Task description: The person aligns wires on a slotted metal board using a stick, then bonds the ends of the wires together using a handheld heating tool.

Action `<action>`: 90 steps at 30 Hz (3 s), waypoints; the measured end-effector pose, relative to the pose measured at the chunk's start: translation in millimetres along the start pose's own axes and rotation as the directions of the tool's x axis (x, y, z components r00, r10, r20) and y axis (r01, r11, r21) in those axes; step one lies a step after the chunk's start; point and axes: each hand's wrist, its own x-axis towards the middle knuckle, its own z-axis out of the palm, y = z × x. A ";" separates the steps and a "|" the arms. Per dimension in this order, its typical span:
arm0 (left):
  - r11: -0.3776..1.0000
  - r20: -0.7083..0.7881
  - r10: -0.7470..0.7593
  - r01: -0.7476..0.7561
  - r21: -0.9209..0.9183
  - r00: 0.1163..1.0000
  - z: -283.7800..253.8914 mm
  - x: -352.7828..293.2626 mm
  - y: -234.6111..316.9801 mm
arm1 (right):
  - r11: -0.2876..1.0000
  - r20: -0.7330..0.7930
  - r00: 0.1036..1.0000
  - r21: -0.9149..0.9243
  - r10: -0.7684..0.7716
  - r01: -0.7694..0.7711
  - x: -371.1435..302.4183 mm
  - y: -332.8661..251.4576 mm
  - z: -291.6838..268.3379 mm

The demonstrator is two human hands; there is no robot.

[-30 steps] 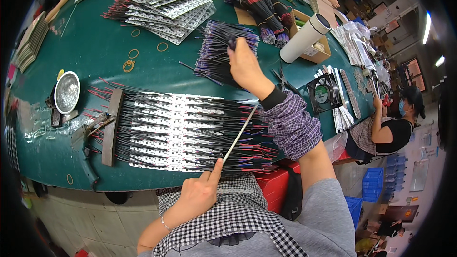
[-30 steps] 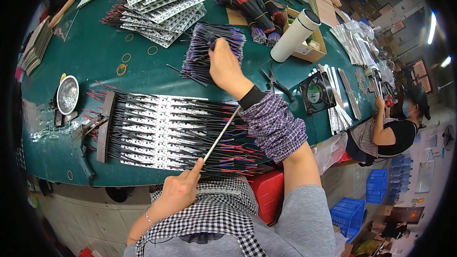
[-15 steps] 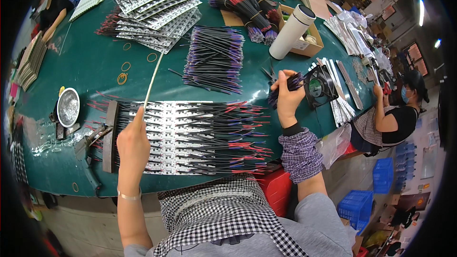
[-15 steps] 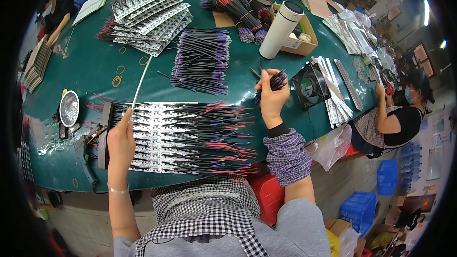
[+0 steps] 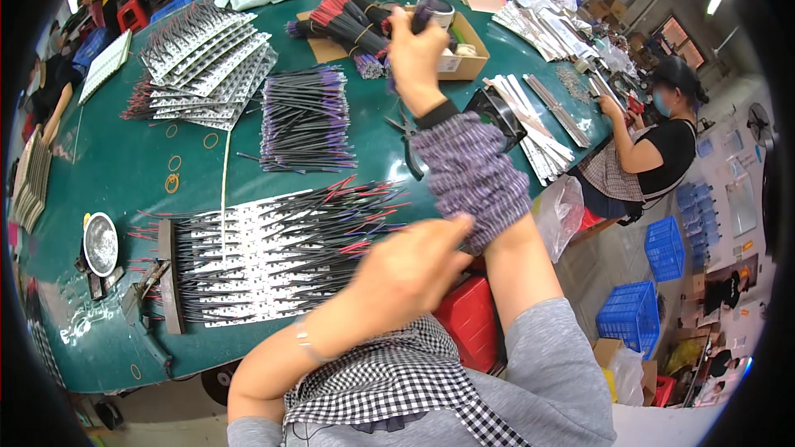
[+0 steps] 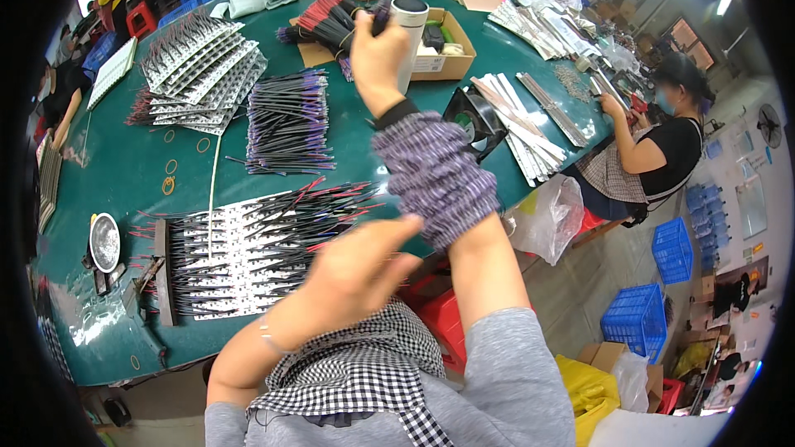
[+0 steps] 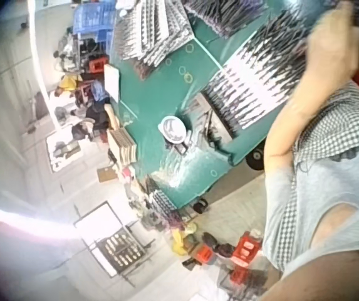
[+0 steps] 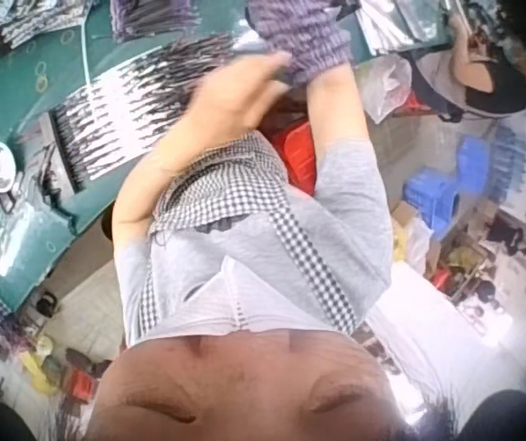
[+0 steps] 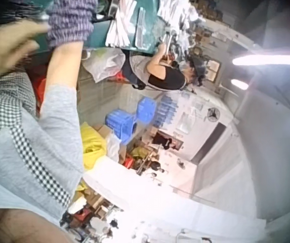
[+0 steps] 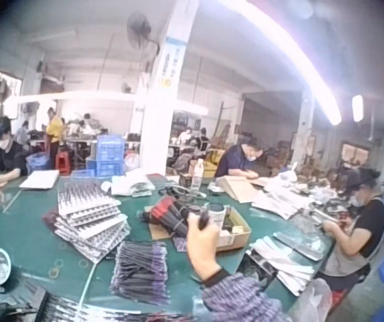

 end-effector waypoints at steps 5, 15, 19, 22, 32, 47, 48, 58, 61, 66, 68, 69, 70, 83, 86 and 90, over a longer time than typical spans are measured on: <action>0.999 -0.173 -0.008 0.015 0.041 0.985 46.9 13.8 0.0 | 0.998 -0.111 0.992 -0.027 -0.057 0.055 3.8 -25.7 29.8; 0.991 -0.253 0.130 -0.131 0.013 0.959 14.6 13.8 43.1 | 0.993 -0.037 0.997 -0.106 -0.061 0.057 -25.1 -29.3 35.7; 0.957 -0.046 0.148 -0.155 -0.243 0.988 11.1 -12.2 100.4 | 0.979 -0.067 0.993 -0.173 0.095 -0.105 -26.8 -23.6 21.4; 0.940 0.058 -0.001 0.021 -0.341 0.998 21.8 -52.1 103.6 | 0.948 -0.118 0.951 -0.113 0.285 -0.298 -21.8 -20.5 8.5; 0.510 -0.066 -0.691 0.422 -0.749 0.720 103.2 -51.4 63.6 | -0.057 0.288 0.601 0.926 0.746 -0.373 50.1 -47.0 20.3; 0.997 -0.198 0.071 -0.062 0.053 0.978 7.5 -38.5 131.7 | 0.902 0.086 0.951 -0.300 -0.298 0.310 -25.4 -63.8 13.3; 0.984 -0.269 0.137 -0.099 0.150 0.953 9.1 -36.9 129.2 | 0.898 0.141 0.949 -0.309 -0.282 0.313 -37.2 -64.6 16.6; 0.833 -0.016 0.458 -0.423 0.356 0.889 32.0 -9.7 176.7 | 0.581 0.605 0.681 -0.401 -0.413 0.708 -117.7 -71.7 75.1; 0.785 -0.168 0.616 -0.585 0.201 0.769 24.5 -54.4 204.2 | 0.706 0.578 0.798 -0.491 -0.174 0.510 -117.0 -93.1 91.8; 0.947 -0.262 0.321 -0.305 0.103 0.910 9.6 -100.7 160.6 | 0.898 0.266 0.866 -0.002 0.424 -0.440 -41.6 -96.2 103.8; 0.983 -0.273 0.082 -0.124 -0.138 0.958 23.6 -97.0 154.1 | 0.784 0.496 0.783 -0.280 -0.376 0.555 75.3 -17.0 48.6; 0.990 -0.287 -0.007 -0.033 -0.134 0.958 22.0 -98.6 140.1 | 0.987 0.298 0.954 0.158 -0.020 -0.029 54.7 -40.1 77.7; 0.990 -0.303 -0.088 0.050 -0.130 0.949 20.2 -99.3 128.9 | 0.616 0.306 0.847 0.585 0.434 -0.527 35.5 -79.8 100.4; 0.850 0.575 0.342 0.016 -0.526 0.743 64.3 -107.7 94.6 | 0.589 0.403 0.867 0.638 0.293 -0.496 -11.4 -138.2 99.1; 0.897 0.975 -0.001 0.431 -0.098 0.224 6.9 -84.4 113.6 | 0.690 0.473 0.867 0.576 0.156 -0.438 -27.7 -120.9 104.3; 0.827 0.584 0.006 0.324 -0.459 0.811 -18.8 -109.1 87.5 | 0.825 0.361 0.931 0.541 -0.054 -0.162 -97.5 -136.4 141.8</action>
